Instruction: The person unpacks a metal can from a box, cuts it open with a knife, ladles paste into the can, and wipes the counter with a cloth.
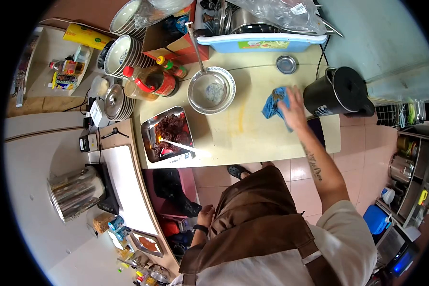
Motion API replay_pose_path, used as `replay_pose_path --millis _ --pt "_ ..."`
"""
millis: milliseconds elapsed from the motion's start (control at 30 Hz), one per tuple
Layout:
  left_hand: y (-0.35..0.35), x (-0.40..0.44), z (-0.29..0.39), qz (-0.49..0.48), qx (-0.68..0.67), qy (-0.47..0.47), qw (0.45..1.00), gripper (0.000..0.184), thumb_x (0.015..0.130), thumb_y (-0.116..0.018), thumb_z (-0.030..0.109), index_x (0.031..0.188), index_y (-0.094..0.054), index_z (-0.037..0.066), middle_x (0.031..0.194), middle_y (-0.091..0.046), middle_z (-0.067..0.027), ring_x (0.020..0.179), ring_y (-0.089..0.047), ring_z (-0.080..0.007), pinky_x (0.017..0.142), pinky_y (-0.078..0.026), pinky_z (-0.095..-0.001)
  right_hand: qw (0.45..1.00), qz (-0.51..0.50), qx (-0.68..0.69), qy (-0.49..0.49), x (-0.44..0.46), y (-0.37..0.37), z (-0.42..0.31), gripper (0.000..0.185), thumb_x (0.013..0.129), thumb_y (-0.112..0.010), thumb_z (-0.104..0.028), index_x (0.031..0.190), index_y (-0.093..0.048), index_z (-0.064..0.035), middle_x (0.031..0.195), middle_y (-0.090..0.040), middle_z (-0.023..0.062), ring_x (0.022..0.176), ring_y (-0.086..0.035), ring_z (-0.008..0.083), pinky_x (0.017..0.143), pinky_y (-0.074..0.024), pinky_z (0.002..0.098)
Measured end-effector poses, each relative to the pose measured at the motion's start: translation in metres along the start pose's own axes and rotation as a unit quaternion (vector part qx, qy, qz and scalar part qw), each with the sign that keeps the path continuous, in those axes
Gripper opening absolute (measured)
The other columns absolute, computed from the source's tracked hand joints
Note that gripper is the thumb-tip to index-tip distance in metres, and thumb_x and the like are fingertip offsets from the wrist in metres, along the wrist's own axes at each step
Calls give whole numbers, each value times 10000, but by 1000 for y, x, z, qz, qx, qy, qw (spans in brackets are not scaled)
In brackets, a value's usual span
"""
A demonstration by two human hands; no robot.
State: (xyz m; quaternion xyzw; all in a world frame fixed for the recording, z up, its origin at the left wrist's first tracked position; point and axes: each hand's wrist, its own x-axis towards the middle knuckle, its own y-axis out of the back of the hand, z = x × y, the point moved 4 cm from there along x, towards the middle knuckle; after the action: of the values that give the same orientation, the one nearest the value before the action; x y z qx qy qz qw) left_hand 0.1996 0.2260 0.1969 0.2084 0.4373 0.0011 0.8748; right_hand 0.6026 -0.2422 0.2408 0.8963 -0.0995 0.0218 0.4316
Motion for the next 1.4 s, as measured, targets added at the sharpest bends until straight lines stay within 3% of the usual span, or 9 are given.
replay_pose_path --millis 100,200,367,500,667,833,1133,1233,1400 --pt "-8 4 17 3 -18 38 999 381 940 -625 244 1228 -637 -6 1059 -720 -155 914 -718 -218 770 -561 -317 979 -80 -185 28 -8 -42 -6 712 932 -563 -498 1500 -387 -106 1603 -215 196 1488 -141 400 1191 -71 582" --pt "-15 0 29 15 -34 38 999 377 943 -627 239 1232 -636 -3 1062 -722 -152 926 -716 -216 778 -561 -321 973 -88 -213 26 22 -62 -16 761 923 -527 -562 1520 -355 -123 1611 -205 183 1496 -122 395 1183 -21 617" --pt "-36 -13 158 -22 8 -53 998 345 949 -652 216 1194 -636 -26 1091 -716 -149 1013 -695 -229 897 -535 -332 965 -105 -198 140 75 -102 -36 732 904 -561 -476 1503 -380 -94 1604 -245 163 1500 -154 351 1202 -75 575" --pt "-69 20 260 -118 -301 -78 943 469 965 -625 184 1374 -490 -1 1293 -611 -174 1210 -582 -280 1010 -460 -392 938 -160 -165 258 95 -125 -67 725 901 -558 -424 1504 -373 -65 1602 -258 160 1501 -179 323 1212 -108 534" --pt "-88 125 382 -120 -610 -111 775 597 1013 -503 286 1467 -283 -35 1534 -324 -213 1419 -335 -373 1183 -284 -464 884 -232 -134 384 82 -150 -85 712 905 -549 -393 1491 -381 -25 1593 -290 166 1497 -213 301 1222 -134 495" --pt "-59 161 403 -92 -650 -105 747 468 1016 -467 309 1375 -460 7 1439 -462 -136 1343 -444 -284 1137 -353 -408 850 -295 -88 426 43 -133 -113 634 824 -555 -247 1399 -492 13 1519 -405 176 1457 -294 291 1223 -183 464" --pt "-43 168 399 -77 -639 -78 762 791 995 -516 436 1497 -194 -83 1478 -399 -251 1399 -383 -360 1179 -307 -459 733 -393 55 552 -93 -119 -92 607 815 -586 -194 1380 -486 4 1498 -444 111 1454 -320 239 1226 -199 459" --pt "-48 137 391 -110 -594 -92 791 717 1034 -423 453 1526 -175 -5 1479 -405 -238 1391 -396 -353 1157 -322 -450 740 -412 56 529 -76 -65 -60 549 786 -611 -208 1306 -567 -37 1418 -521 109 1400 -398 253 1201 -253 451" --pt "-66 64 336 -164 -525 -63 833 651 990 -496 474 1471 -329 68 1342 -554 -205 1225 -554 -348 1062 -408 -459 928 -218 -58 295 36 -65 -9 546 870 -603 -139 1396 -498 -36 1561 -361 142 1469 -291 299 1197 -220 493"
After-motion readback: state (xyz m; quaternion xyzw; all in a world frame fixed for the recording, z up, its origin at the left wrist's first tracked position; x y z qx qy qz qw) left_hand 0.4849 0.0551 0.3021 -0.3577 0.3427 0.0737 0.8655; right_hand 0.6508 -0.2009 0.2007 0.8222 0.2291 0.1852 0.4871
